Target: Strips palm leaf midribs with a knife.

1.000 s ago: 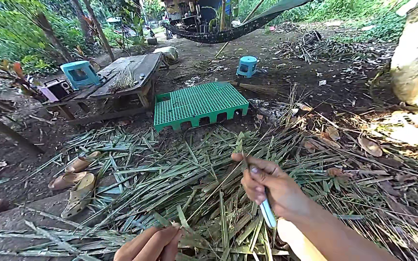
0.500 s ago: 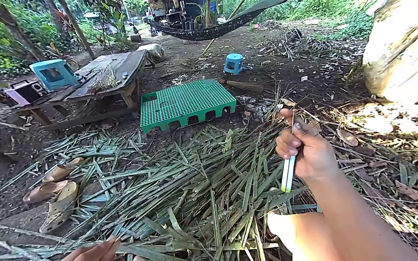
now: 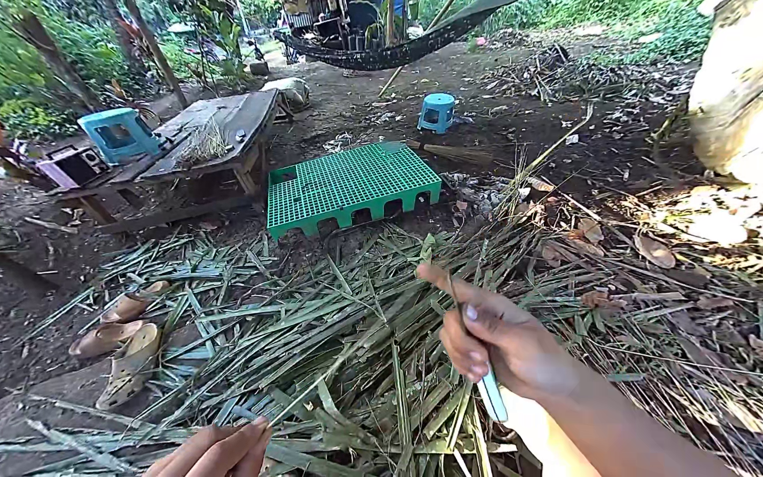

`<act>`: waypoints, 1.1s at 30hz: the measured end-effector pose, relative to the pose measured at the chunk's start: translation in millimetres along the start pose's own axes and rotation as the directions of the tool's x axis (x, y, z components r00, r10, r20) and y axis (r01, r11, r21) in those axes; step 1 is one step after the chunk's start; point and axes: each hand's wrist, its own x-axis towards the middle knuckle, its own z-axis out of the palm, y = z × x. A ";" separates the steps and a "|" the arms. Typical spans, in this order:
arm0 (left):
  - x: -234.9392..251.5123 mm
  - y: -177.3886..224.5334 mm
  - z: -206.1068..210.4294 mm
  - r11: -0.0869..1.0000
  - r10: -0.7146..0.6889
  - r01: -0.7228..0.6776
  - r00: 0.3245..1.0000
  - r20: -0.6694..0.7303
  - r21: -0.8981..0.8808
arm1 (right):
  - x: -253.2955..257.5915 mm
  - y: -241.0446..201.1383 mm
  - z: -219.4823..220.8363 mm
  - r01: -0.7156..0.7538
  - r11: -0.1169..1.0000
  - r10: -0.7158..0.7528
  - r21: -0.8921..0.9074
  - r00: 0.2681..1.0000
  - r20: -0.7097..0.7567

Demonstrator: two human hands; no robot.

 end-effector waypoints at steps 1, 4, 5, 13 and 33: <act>0.4 1.0 1.0 1.000 0.005 -0.005 1.000 0.002 -0.006 | 0.4 2.3 3.6 -0.008 1.000 0.008 -0.020 1.000 0.001; 1.1 3.7 2.9 1.000 0.018 -0.017 1.000 0.013 -0.024 | 0.1 7.4 12.2 -0.010 0.999 0.012 -0.051 0.999 0.032; 1.0 4.0 3.4 0.999 0.023 -0.023 1.000 0.018 -0.028 | -0.2 8.4 14.9 -0.012 0.998 0.014 -0.059 0.999 0.039; -1.5 2.6 2.6 0.997 0.046 -0.044 0.998 0.039 -0.061 | -2.2 12.2 14.0 0.081 0.992 -0.090 -0.096 0.992 -0.092; -51.4 -81.0 -37.4 0.956 -0.286 0.284 0.958 0.019 0.076 | -14.4 -61.9 -89.4 0.290 0.917 -0.396 -0.274 0.582 -0.710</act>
